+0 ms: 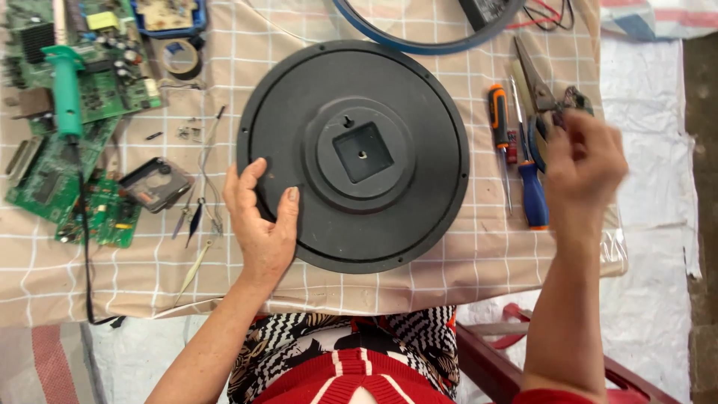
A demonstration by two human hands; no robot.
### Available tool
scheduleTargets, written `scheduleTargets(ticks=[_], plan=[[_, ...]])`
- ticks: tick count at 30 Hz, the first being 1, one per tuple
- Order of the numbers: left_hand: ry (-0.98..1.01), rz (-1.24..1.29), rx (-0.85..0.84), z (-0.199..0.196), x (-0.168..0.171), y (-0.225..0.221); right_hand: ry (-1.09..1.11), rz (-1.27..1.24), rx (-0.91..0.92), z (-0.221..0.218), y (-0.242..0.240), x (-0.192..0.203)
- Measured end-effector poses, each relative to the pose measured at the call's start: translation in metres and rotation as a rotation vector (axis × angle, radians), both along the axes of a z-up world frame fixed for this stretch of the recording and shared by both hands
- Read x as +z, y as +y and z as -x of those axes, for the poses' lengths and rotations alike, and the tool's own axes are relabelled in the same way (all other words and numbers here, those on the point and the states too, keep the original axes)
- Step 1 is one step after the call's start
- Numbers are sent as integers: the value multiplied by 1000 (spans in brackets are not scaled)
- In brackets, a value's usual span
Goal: Reassembling a large wall clock by aligning the face into the frame and securing the back with a screwdriver.
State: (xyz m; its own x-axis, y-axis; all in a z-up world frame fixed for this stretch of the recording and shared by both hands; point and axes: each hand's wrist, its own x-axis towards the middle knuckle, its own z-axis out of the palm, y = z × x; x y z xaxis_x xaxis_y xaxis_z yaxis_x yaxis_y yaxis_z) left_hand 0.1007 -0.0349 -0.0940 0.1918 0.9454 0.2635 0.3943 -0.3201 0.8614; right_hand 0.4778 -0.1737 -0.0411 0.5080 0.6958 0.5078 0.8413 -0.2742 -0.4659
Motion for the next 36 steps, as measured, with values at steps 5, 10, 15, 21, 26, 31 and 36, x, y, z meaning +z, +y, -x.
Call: scheduleTargets(ticks=[5,10,15,21,26,31,36], plan=[[-17,31,38,-1,-4,3,-183,190,246,-24,119,-22],[-53,97,16,1,-3,2,-153,487,149,-36,172,-55],[-76,156,12,-1,0,1,-211,100,330,-64,180,-78],[-178,42,-26,3,-12,3,-229,-152,427,-14,128,-17],[-280,97,-22,4,-12,3,-246,-88,413,42,40,10],[-350,106,-28,5,-13,3,-149,-151,427,57,-22,5],[-354,159,-35,6,-11,4,724,-219,-93,-54,-120,-64]])
